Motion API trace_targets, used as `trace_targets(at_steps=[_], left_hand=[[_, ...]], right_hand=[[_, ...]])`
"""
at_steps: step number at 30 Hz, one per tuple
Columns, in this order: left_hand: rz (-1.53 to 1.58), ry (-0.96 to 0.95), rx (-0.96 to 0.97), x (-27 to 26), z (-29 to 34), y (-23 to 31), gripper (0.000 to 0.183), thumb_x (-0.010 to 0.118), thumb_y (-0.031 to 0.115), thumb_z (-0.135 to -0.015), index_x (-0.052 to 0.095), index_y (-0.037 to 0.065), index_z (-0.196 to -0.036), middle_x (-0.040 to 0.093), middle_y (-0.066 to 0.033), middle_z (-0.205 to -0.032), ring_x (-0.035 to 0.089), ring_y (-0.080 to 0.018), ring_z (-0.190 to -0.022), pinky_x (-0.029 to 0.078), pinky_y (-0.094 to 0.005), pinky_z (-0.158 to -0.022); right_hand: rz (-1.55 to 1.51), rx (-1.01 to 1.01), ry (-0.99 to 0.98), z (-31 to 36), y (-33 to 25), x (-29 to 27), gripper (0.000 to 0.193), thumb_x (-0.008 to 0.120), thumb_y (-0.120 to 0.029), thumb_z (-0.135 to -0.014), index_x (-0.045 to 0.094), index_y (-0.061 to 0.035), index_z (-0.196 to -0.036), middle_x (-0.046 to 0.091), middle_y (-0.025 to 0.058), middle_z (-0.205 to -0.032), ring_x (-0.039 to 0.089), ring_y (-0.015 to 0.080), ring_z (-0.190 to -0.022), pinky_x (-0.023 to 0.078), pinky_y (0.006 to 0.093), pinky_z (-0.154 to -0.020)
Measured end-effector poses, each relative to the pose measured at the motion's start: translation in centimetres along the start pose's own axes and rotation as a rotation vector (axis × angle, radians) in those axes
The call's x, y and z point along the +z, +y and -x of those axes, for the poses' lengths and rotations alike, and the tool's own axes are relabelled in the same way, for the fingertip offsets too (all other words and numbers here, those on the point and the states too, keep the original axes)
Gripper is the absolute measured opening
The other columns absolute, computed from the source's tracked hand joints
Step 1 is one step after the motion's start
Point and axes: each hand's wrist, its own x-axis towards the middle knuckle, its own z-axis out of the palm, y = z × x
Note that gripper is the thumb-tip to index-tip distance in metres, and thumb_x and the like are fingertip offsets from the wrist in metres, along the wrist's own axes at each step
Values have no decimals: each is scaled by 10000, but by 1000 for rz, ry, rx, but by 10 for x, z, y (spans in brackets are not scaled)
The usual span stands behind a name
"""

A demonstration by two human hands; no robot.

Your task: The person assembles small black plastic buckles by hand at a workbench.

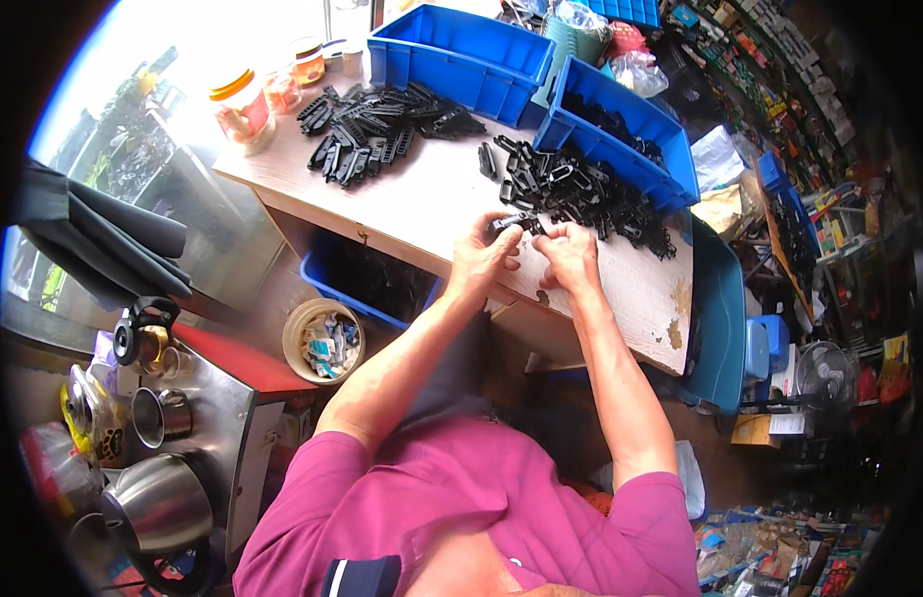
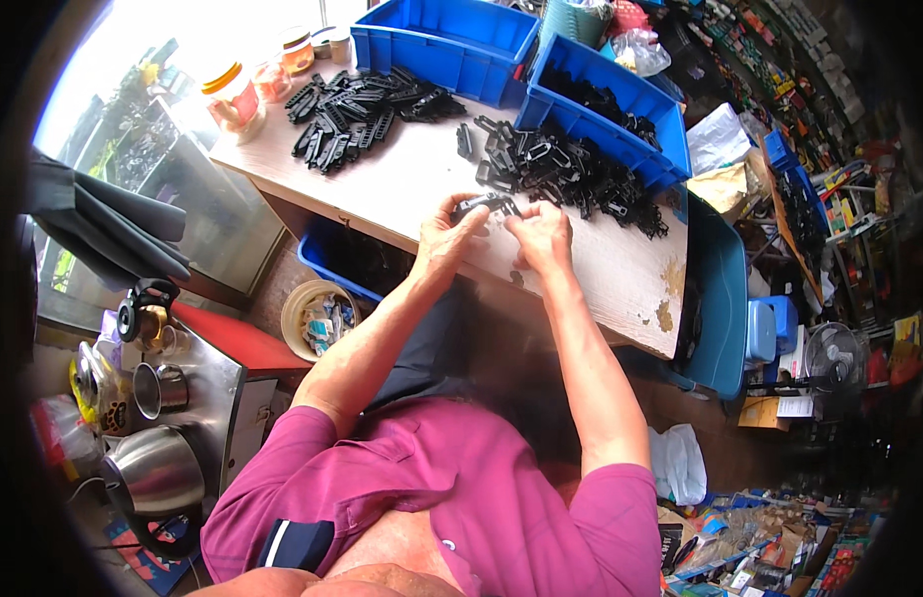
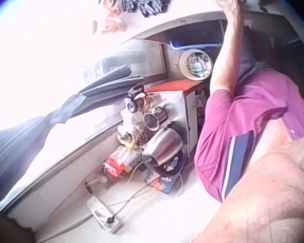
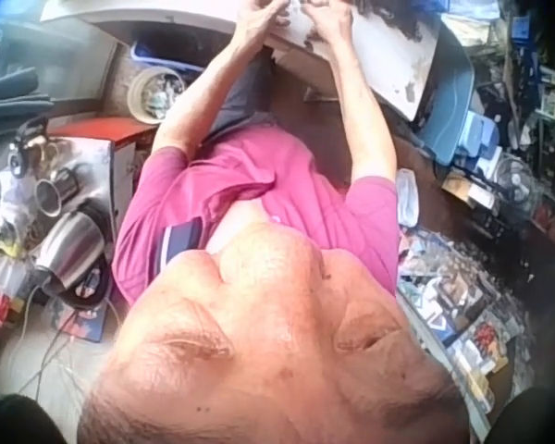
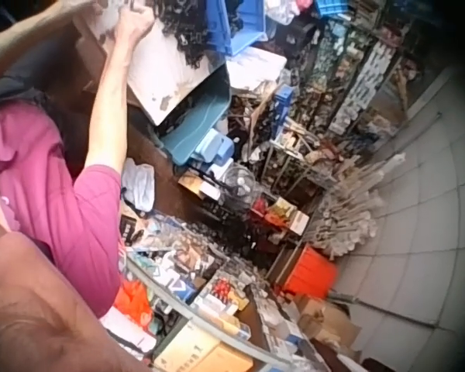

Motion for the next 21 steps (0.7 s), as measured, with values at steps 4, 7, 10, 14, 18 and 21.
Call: trace_targets(at_steps=[4,7,10,14,18,21], left_hand=[[-9,-81,-45,-2,6,-7,282,686,133,-889,591,13,-1126,630,-37,-759,569,-86,-580,492,-224,-509],[-38,-139,-49,3,25,0,229,655,69,-879,590,-3,-1086,646,-66,-784,590,-95,-600,526,-238,-530],[11,-89,-44,-3,46,4,235,651,47,-879,587,-19,-1095,644,-75,-828,608,-106,-642,556,-240,-569],[87,2,91,-4,70,9,257,657,45,-890,583,-38,-1122,640,-82,-893,625,-115,-702,573,-242,-603],[36,-5,149,-3,91,20,253,663,31,-890,590,-47,-1119,646,-84,-941,631,-115,-769,573,-249,-675],[-18,-19,168,-11,103,21,247,661,33,-894,589,-41,-1118,654,-88,-961,643,-122,-803,579,-257,-695]], right_hand=[[-54,-139,-306,27,10,-6,217,680,-97,-806,603,53,-943,669,116,-695,537,118,-406,469,261,-382],[-119,-147,-306,46,16,-7,214,685,-114,-817,605,37,-947,673,114,-702,533,98,-417,492,266,-395],[-157,-146,-334,69,15,-6,205,689,-151,-846,603,15,-931,648,83,-660,508,75,-412,516,280,-405],[-379,-8,-290,97,16,7,217,675,-211,-885,603,-8,-913,559,24,-574,454,73,-382,537,313,-408],[-668,-58,-240,115,28,22,234,672,-234,-889,588,-15,-886,550,17,-584,507,92,-426,538,296,-402],[-655,-92,-183,126,33,32,213,648,-244,-887,595,-40,-855,506,23,-507,451,99,-368,561,354,-418]])
